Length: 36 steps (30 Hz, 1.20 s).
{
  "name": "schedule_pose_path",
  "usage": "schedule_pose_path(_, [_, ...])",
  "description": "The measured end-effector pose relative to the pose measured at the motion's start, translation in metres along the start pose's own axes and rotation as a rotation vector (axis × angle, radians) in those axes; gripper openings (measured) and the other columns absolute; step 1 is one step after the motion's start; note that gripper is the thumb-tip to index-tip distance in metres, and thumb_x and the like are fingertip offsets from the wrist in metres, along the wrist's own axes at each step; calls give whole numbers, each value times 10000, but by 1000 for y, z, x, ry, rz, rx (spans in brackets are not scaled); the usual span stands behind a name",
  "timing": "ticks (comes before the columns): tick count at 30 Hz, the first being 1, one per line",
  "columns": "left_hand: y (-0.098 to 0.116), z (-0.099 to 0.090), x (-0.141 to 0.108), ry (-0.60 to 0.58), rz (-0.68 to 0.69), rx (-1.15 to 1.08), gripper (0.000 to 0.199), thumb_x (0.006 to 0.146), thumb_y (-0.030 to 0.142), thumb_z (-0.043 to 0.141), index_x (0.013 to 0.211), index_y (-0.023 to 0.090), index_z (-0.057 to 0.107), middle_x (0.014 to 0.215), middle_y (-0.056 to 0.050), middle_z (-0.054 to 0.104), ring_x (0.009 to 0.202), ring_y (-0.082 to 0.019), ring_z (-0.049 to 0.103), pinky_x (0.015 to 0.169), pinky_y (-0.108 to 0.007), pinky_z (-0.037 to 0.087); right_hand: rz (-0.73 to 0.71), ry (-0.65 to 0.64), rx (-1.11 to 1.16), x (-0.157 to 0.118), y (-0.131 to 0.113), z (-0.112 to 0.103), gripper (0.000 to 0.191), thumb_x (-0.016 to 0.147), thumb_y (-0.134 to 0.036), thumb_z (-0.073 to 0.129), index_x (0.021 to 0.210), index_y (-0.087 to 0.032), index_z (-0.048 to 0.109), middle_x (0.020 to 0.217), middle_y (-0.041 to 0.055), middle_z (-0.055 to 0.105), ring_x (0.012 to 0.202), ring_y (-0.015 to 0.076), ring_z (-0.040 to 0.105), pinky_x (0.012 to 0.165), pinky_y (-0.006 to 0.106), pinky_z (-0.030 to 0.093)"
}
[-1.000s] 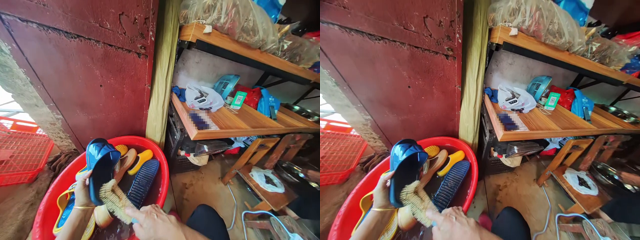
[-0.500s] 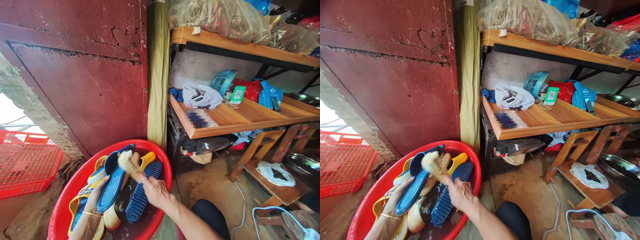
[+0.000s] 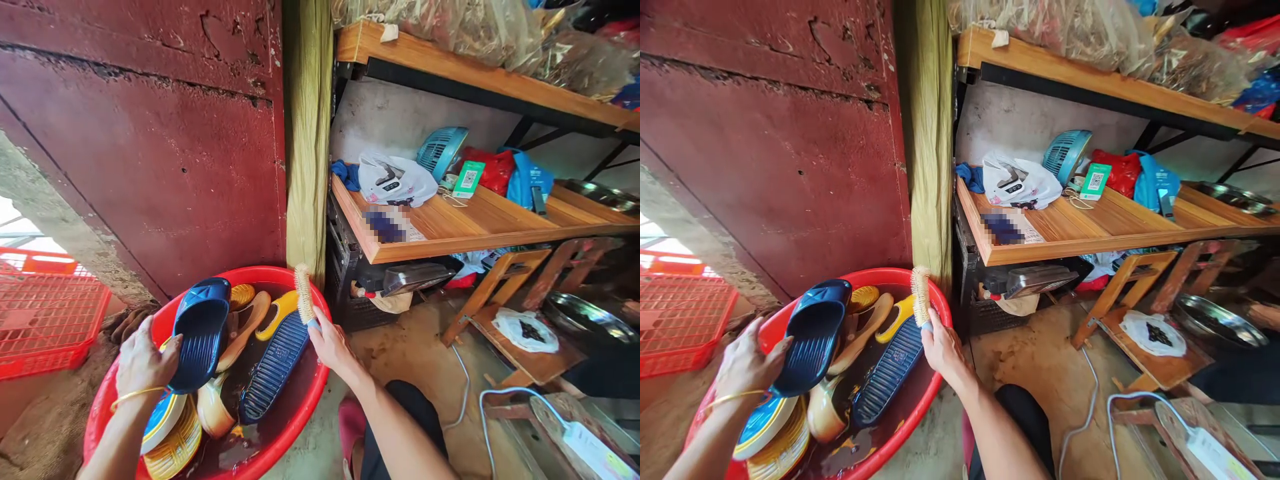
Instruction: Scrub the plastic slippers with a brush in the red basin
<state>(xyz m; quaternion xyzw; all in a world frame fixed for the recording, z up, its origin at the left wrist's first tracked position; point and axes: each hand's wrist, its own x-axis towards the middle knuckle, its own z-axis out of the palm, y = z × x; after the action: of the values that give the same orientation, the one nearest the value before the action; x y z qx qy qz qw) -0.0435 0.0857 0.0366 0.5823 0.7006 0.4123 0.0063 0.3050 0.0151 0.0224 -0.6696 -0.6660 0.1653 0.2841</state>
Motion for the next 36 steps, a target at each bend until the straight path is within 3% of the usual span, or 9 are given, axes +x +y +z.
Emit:
schedule_pose_path(3, [35, 23, -37, -13, 255, 4, 616, 907, 492, 514, 1401, 127, 547, 1413, -226, 613, 1341, -378, 552, 1119, -566, 418, -7, 0, 25, 3, -4, -3, 540, 1024, -292, 433, 1555, -195, 439, 1379, 104, 675, 1183, 242, 688, 1030, 346, 512])
schedule_pose_path(7, [61, 78, -113, -691, 346, -38, 854, 800, 538, 642, 1528, 157, 409, 1560, -228, 481, 1434, -354, 476, 1142, -508, 416, -72, -58, 30, 1, -10, -3, 561, 1019, -300, 445, 1566, -183, 421, 1321, 121, 709, 1144, 253, 709, 1008, 351, 527])
schedule_pose_path(10, [55, 105, -149, -882, 175, 168, 991, 706, 389, 711, 1593, 172, 325, 1688, -256, 213, 1516, -448, 304, 1129, -625, 372, -84, -69, 7, -1, -10, 0, 591, 1015, -293, 449, 1587, -166, 380, 1266, 130, 735, 1116, 252, 721, 983, 343, 539])
schedule_pose_path(12, [50, 109, -151, -887, 111, 154, 981, 676, 290, 691, 1590, 190, 350, 1696, -245, 197, 1502, -454, 333, 1135, -615, 362, -94, -53, -8, -2, -8, 2, 594, 1012, -286, 452, 1588, -166, 378, 1267, 128, 736, 1117, 248, 720, 992, 341, 534])
schedule_pose_path(14, [51, 102, -139, -876, 29, -6, 945, 624, 255, 704, 1534, 189, 459, 1624, -233, 379, 1428, -441, 457, 1120, -560, 402, -105, -38, -22, -1, -5, 4, 582, 1010, -276, 448, 1578, -164, 399, 1282, 128, 728, 1115, 249, 720, 1000, 347, 532])
schedule_pose_path(18, [67, 72, -103, -905, -304, -536, 731, 580, 325, 794, 1297, 240, 683, 1078, -97, 767, 1021, -354, 712, 898, -465, 564, -72, -7, -56, 2, -1, 8, 551, 1014, -258, 440, 1552, -142, 440, 1323, 142, 704, 1136, 259, 709, 1015, 361, 526])
schedule_pose_path(24, [73, 35, -78, -871, -766, -954, 696, 647, 314, 815, 1319, 263, 641, 868, -34, 728, 714, -204, 693, 611, -295, 556, -129, -70, -136, -14, -10, 17, 568, 1018, -227, 430, 1582, -172, 390, 1145, 126, 766, 987, 246, 740, 909, 330, 563])
schedule_pose_path(30, [62, 22, -75, -742, -803, -1030, 549, 632, 267, 808, 1163, 249, 671, 934, -31, 723, 742, -188, 686, 652, -306, 580, -378, -179, -372, -39, -36, 31, 655, 985, -274, 481, 1617, -308, 311, 990, 91, 737, 727, 246, 725, 677, 337, 581])
schedule_pose_path(36, [56, 6, -74, -690, -710, -933, 680, 599, 272, 826, 1260, 288, 667, 979, -15, 745, 832, -191, 699, 671, -261, 568, -194, -135, -380, -13, -27, 23, 630, 993, -250, 468, 1610, -287, 341, 1016, 116, 758, 802, 250, 746, 727, 323, 570])
